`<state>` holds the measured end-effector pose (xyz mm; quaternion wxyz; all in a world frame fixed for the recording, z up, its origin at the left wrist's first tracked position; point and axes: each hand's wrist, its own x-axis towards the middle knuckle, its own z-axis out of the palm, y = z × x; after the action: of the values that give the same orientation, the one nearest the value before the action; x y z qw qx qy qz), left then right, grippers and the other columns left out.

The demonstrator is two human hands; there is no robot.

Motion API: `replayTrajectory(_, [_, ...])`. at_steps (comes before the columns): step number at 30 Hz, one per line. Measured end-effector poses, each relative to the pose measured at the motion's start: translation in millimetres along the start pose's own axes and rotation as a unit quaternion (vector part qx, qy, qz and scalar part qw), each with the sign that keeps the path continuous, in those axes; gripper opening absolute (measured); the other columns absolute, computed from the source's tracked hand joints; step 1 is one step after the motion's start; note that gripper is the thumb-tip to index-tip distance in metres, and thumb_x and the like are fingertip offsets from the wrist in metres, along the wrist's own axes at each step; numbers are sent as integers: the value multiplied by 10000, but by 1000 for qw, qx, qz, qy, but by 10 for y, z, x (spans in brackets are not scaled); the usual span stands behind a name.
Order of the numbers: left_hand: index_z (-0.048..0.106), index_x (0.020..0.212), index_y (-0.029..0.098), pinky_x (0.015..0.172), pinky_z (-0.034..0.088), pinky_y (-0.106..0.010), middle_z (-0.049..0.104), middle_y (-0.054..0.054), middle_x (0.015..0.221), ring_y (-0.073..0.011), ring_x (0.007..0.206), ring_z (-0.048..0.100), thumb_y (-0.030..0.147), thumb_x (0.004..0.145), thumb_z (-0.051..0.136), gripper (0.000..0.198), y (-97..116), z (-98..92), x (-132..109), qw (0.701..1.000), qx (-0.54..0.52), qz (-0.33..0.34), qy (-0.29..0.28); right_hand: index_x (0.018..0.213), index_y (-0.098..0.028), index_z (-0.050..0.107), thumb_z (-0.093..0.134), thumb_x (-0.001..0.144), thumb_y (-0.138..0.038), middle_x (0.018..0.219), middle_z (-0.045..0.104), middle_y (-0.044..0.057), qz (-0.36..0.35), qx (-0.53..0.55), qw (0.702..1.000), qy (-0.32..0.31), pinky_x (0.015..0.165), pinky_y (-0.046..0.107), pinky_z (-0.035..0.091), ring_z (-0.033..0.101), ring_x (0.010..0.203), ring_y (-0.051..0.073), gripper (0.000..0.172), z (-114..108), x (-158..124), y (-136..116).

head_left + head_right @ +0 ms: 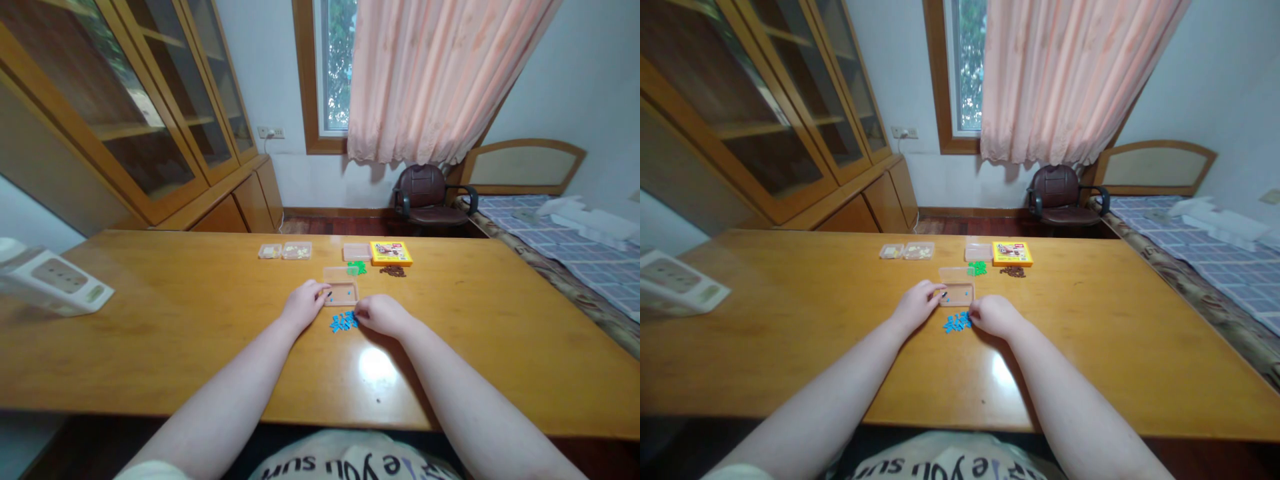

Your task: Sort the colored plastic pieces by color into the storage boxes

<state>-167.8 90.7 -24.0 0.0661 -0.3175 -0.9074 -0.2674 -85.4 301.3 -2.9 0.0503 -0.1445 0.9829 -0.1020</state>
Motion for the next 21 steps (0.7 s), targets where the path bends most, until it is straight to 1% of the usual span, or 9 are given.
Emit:
replayTrajectory(2, [681,1001,207,693,445,-254,617,-26,814,-149,738,573,239,851,523,220,-7,-22,1,1000,1,-14,-6,846,-220,715,515,809,-247,820,719,49,5,2,1000,-1,618,242,379,632,707,172,206,-5,1,-2])
replayTrajectory(5, [687,937,203,695,439,-249,621,-25,818,-148,755,575,244,854,512,198,3,-54,-22,1000,0,0,-23,830,-215,710,527,807,-249,798,713,45,10,28,999,16,607,235,369,617,688,159,187,-7,-1,11])
replayTrajectory(7, [686,915,207,703,437,-245,631,-26,841,-146,772,579,259,865,498,202,14,-64,-43,998,3,29,-53,826,-212,701,535,807,-250,787,706,37,19,58,997,48,606,229,365,606,686,148,171,5,4,25])
replayTrajectory(10, [681,946,228,743,440,-244,653,-22,900,-149,824,590,265,866,504,197,28,-67,-67,991,6,86,-106,849,-205,688,515,840,-277,777,695,33,50,104,987,111,624,225,377,594,691,140,188,49,31,36])
replayTrajectory(13, [664,1007,251,769,444,-255,661,-17,939,-157,853,595,258,852,528,206,45,-80,-83,984,19,119,-128,992,-199,672,479,879,-328,781,694,42,83,136,976,148,644,232,394,596,694,145,258,93,59,35])
replayTrajectory(15, [663,1006,257,776,446,-258,659,-18,954,-160,861,596,261,855,527,203,56,-101,-91,982,27,133,-132,1049,-203,660,473,884,-341,788,698,44,77,141,977,140,640,236,397,600,690,148,285,98,60,36])
replayTrajectory(16, [666,995,257,781,445,-258,658,-19,955,-159,867,596,261,858,524,197,59,-112,-95,980,29,141,-136,1039,-209,665,475,881,-334,798,700,42,64,140,979,130,638,235,395,604,695,148,277,93,53,40])
replayTrajectory(19, [676,949,254,787,444,-248,654,-17,933,-153,863,599,257,870,509,185,60,-135,-106,973,30,166,-161,922,-220,693,503,849,-276,817,707,32,20,126,987,94,637,227,392,612,719,144,211,57,18,56])
replayTrajectory(21, [676,949,259,780,445,-243,649,-13,925,-150,853,601,253,870,506,188,54,-133,-110,969,37,170,-174,887,-226,701,527,825,-254,820,712,26,4,115,991,70,638,225,394,616,721,143,188,35,-1,64])
